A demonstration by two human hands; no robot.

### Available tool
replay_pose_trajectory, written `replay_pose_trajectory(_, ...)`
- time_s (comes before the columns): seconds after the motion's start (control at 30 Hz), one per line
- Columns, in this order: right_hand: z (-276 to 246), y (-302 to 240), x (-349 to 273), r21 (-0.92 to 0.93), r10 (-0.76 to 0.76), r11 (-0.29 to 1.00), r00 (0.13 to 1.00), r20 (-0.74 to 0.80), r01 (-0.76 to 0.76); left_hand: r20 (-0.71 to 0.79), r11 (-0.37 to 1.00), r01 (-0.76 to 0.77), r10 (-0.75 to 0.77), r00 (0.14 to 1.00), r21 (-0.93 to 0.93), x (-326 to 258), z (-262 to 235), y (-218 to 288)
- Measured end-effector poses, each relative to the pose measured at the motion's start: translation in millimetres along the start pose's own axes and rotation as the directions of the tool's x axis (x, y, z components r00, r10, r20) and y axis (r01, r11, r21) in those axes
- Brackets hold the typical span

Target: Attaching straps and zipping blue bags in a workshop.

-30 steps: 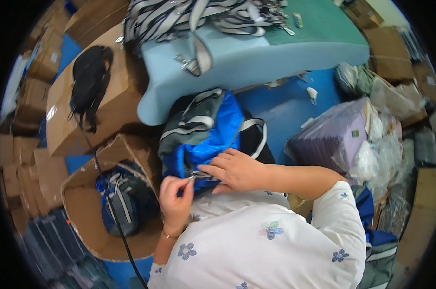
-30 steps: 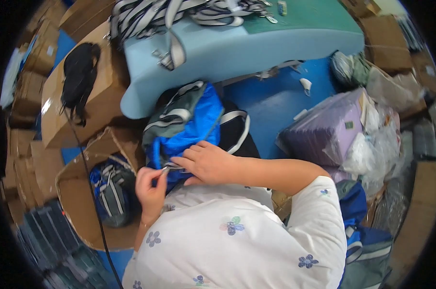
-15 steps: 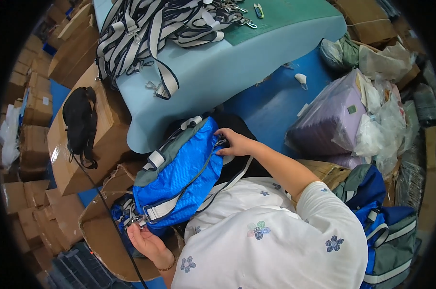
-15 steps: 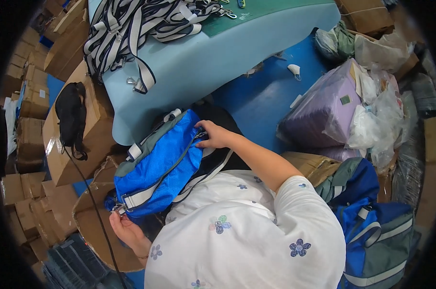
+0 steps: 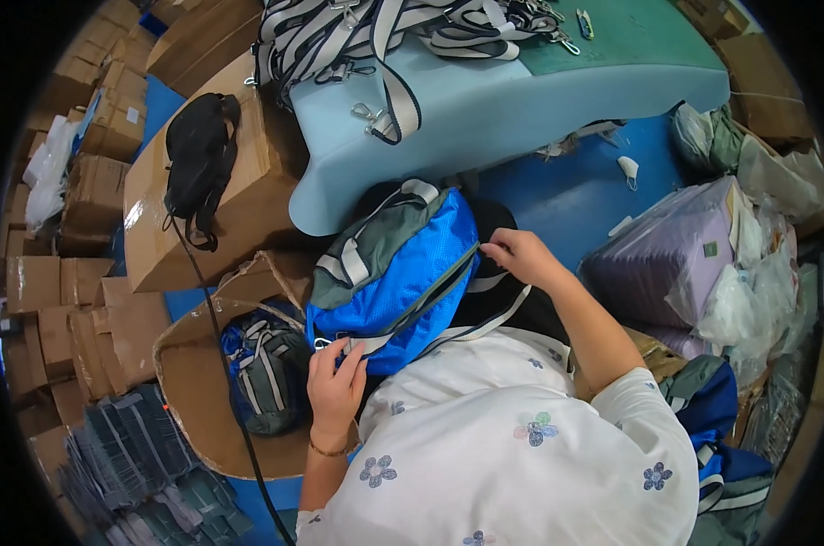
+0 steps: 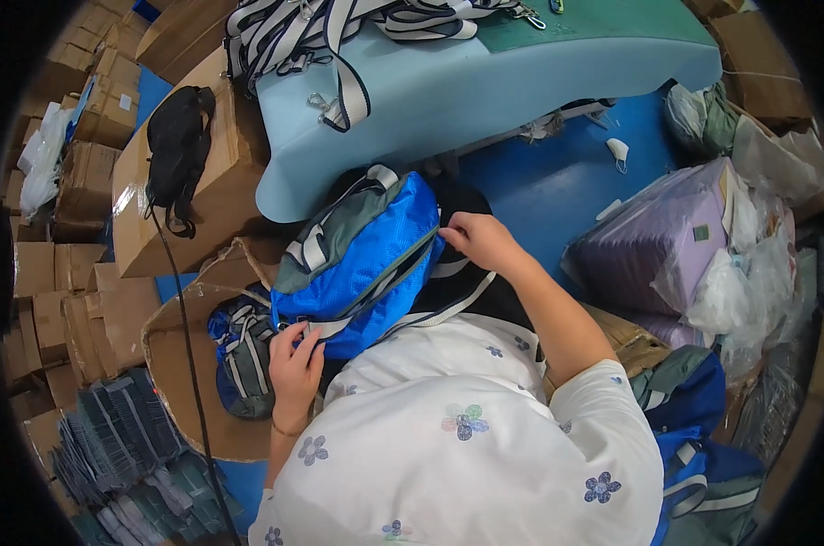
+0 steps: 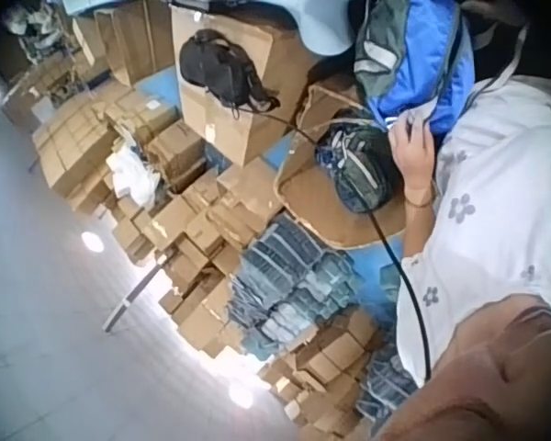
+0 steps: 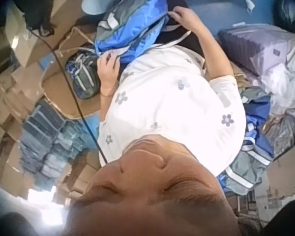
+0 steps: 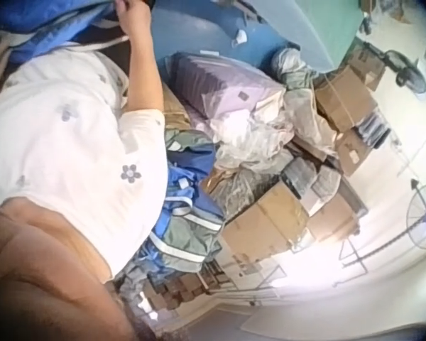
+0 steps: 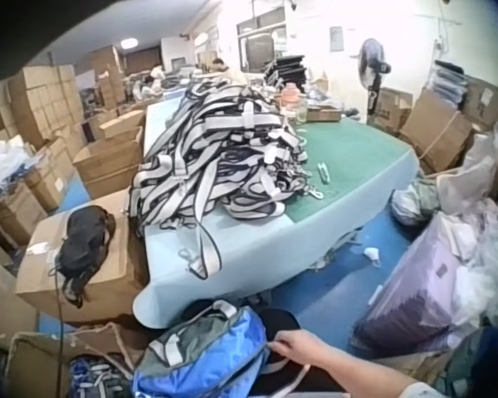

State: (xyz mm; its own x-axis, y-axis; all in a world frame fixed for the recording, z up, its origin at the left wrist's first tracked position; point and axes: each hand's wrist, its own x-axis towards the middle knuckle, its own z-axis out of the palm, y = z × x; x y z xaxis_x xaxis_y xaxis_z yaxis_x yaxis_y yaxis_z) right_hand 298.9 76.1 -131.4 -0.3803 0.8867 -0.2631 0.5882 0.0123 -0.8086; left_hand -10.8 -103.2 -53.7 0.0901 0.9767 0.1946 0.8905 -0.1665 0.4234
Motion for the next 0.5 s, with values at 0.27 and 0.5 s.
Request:
replay_pose_trajectory(0.27, -28, -5, -11, 0.352, 0.095, 0.933, 0.995, -0.023, -0.081, 0.02, 0.984, -0.089, 0.087, 0.996, 0.154, 27, 23, -11)
replay_pose_trajectory(0.5, -29, 0, -12, 0.421, 0.116, 0.903, 0.992, -0.044, -0.087, 0.131, 0.996, 0.083, -0.087, 0.988, 0.03, 38, 27, -38)
